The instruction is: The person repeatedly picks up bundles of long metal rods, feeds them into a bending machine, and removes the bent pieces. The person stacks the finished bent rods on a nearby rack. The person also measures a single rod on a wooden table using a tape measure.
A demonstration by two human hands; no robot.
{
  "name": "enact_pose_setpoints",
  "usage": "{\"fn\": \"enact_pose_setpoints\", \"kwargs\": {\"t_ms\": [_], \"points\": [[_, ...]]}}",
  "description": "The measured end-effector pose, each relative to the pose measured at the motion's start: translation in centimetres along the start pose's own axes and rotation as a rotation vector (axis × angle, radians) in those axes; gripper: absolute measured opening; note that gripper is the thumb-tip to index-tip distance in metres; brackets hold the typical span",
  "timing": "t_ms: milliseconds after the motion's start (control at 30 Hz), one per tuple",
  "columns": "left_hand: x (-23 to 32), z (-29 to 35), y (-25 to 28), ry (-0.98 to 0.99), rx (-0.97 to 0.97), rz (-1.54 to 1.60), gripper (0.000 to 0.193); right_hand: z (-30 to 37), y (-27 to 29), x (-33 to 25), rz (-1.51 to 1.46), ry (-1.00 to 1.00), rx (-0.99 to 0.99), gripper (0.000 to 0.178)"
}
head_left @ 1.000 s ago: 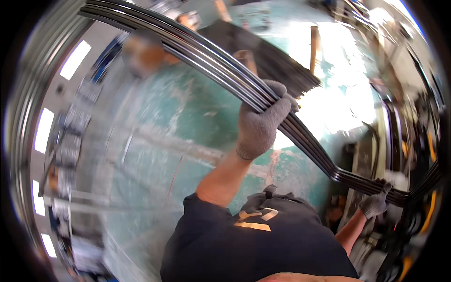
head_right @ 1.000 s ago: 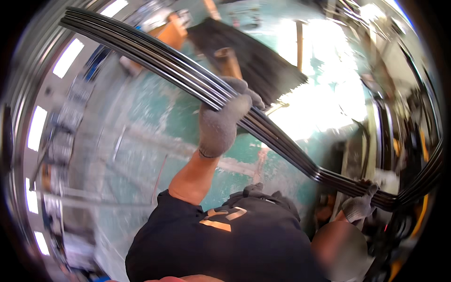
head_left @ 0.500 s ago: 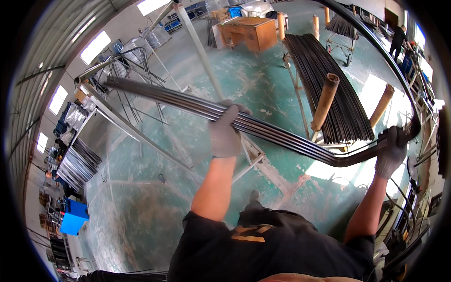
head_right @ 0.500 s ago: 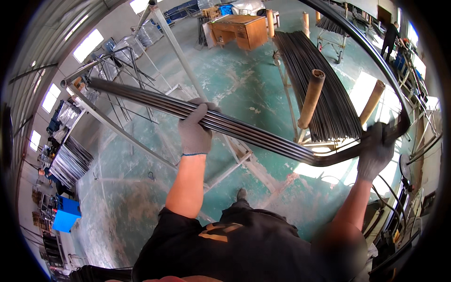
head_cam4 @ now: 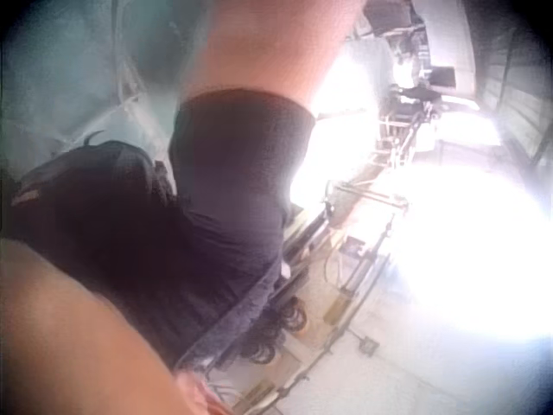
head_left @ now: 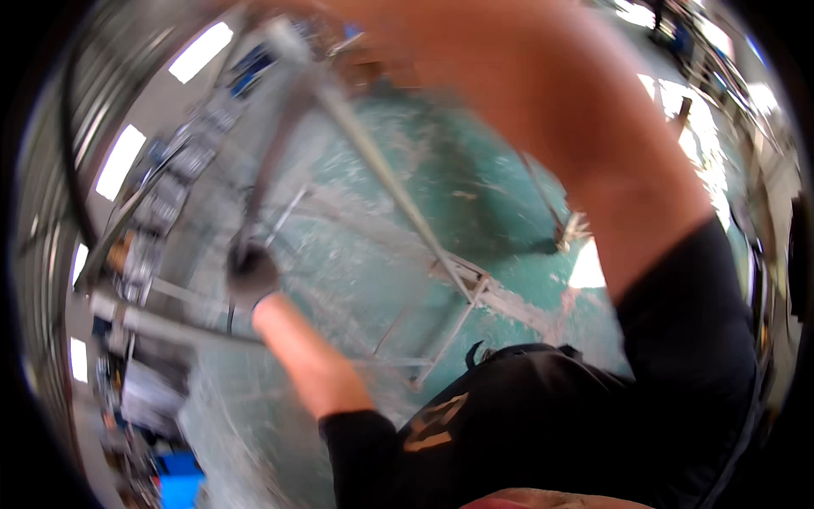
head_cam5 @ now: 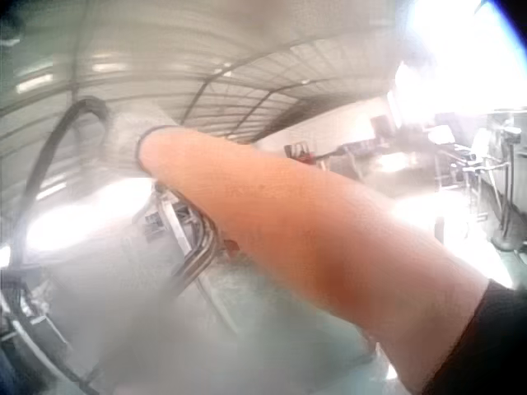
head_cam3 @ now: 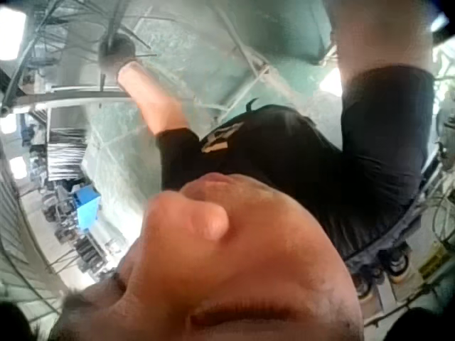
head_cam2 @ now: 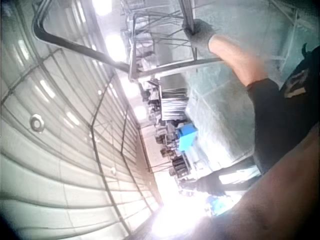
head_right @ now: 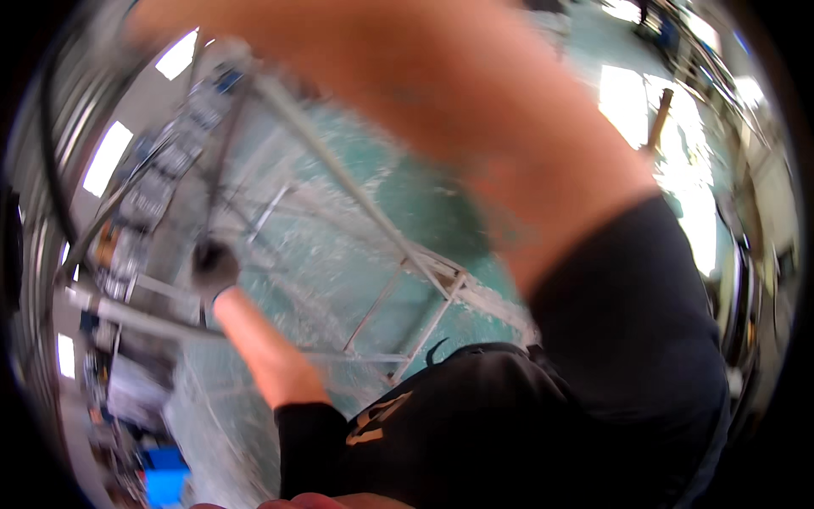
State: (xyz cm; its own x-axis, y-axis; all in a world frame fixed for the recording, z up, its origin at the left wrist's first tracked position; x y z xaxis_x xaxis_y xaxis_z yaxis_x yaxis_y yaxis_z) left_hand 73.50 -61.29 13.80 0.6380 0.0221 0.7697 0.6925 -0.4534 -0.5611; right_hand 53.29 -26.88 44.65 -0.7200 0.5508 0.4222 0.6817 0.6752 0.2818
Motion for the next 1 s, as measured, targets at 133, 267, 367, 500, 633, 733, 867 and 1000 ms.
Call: {"fn": "enact_pose_setpoints", "kwargs": {"t_ms": [133, 267, 367, 500, 633, 733, 867, 1000], "points": [[1.6, -1.5, 7.0, 0.210, 0.294, 0.347, 0.028, 7.0, -8.4, -13.8, -0.582, 0.218, 0.229, 0.013], [-3.6, 7.9, 5.7, 0.243, 0.698, 0.644, 0.034, 24.0, -10.4, -14.9, -0.968, 0.272, 0.105, 0.012], [-9.0, 14.6, 6.2, 0.318, 0.624, 0.588, 0.036, 38.7, -12.4, -12.1, -1.168, 0.018, -0.098, 0.014], [-18.5, 23.2, -2.8, 0.343, -0.366, -0.586, 0.015, 57.8, -11.9, -3.3, -0.902, -0.757, -0.613, 0.032], [-24.8, 24.7, -23.5, 0.518, -0.479, -0.706, 0.017, 75.7, -11.2, 8.2, -0.368, -1.453, -0.854, 0.044], [-29.5, 23.9, -37.0, 0.296, -0.544, -0.663, 0.023, 87.5, -13.0, 16.1, -0.115, -1.567, -0.833, 0.061], [-38.1, 23.6, -53.3, 0.069, -0.817, -0.770, 0.025, 96.2, -16.3, 25.4, -0.013, -1.710, -0.917, 0.075], [-49.7, 28.1, -66.4, 0.144, -0.899, -0.748, 0.020, 102.4, -21.3, 31.8, 0.018, -1.677, -1.150, 0.082]]}}
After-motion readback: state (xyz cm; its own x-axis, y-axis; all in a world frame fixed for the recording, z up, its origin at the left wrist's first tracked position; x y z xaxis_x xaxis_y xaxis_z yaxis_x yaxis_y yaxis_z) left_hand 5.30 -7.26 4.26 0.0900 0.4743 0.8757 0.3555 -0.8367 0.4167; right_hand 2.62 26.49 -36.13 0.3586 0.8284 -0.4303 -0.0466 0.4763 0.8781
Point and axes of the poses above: each hand's wrist, its own z-axis away from the middle knuckle, its own y-axis out of the back of the hand, x = y × z, the point moved 1 cm from there along -z, towards the middle knuckle, and after that the axes turned 1 degree about x, right-handed, at the moved point
